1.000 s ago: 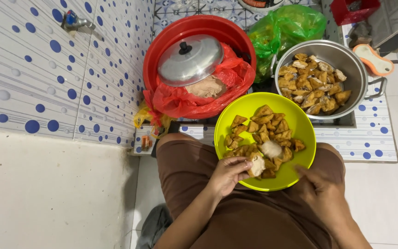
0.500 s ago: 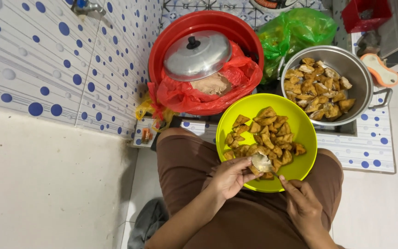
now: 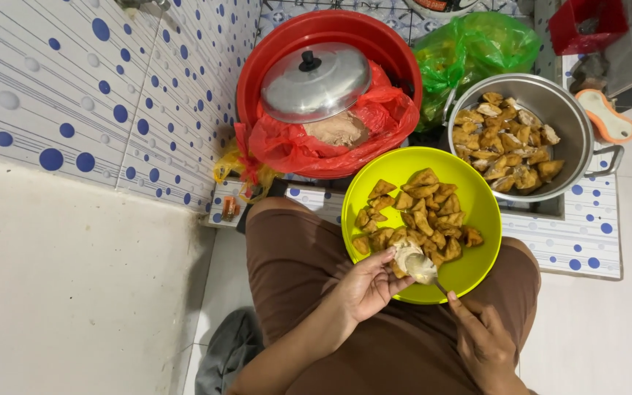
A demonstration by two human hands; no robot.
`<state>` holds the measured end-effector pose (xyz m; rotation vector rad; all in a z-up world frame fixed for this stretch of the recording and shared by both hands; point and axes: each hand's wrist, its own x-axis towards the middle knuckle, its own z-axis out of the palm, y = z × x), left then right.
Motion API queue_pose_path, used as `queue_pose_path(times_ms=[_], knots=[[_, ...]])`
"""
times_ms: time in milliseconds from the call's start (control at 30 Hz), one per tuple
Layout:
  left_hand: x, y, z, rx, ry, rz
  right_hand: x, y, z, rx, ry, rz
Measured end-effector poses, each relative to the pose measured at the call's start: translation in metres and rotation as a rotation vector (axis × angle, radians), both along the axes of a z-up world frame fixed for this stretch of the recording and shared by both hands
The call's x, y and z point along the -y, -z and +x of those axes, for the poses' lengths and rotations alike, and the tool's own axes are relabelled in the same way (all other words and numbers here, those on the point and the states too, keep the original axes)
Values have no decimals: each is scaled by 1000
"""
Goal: Stuffing fried food pieces with a white paste filling using a small tool while sitting on the floor.
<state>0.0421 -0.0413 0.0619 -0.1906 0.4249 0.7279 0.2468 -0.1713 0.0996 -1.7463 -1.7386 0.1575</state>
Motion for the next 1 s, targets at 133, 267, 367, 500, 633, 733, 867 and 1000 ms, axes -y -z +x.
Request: queue_pose_path(times_ms=[133, 267, 367, 500, 633, 733, 867, 1000], knots=[[0, 2, 0, -60, 7, -8, 6, -5, 3, 44, 10, 11], [-18, 16, -3, -55, -51, 30, 19, 23, 35, 144, 76, -84], [-25, 19, -9, -141, -155, 135, 11, 3, 40, -172, 136, -107], [-22, 10, -3, -271, -40, 280, -8, -38, 27, -452, 146, -286], [-16, 24, 2, -311, 22, 371, -21, -47, 24, -452, 91, -408], [-10, 16, -1, -338, 123, 395, -29, -55, 20, -405, 32, -445], [-10, 25, -4, -293, 226, 358, -27, -52, 24, -281, 40, -514], [-13, 31, -9, -272, 296, 336, -28, -50, 27, -31, 37, -496]])
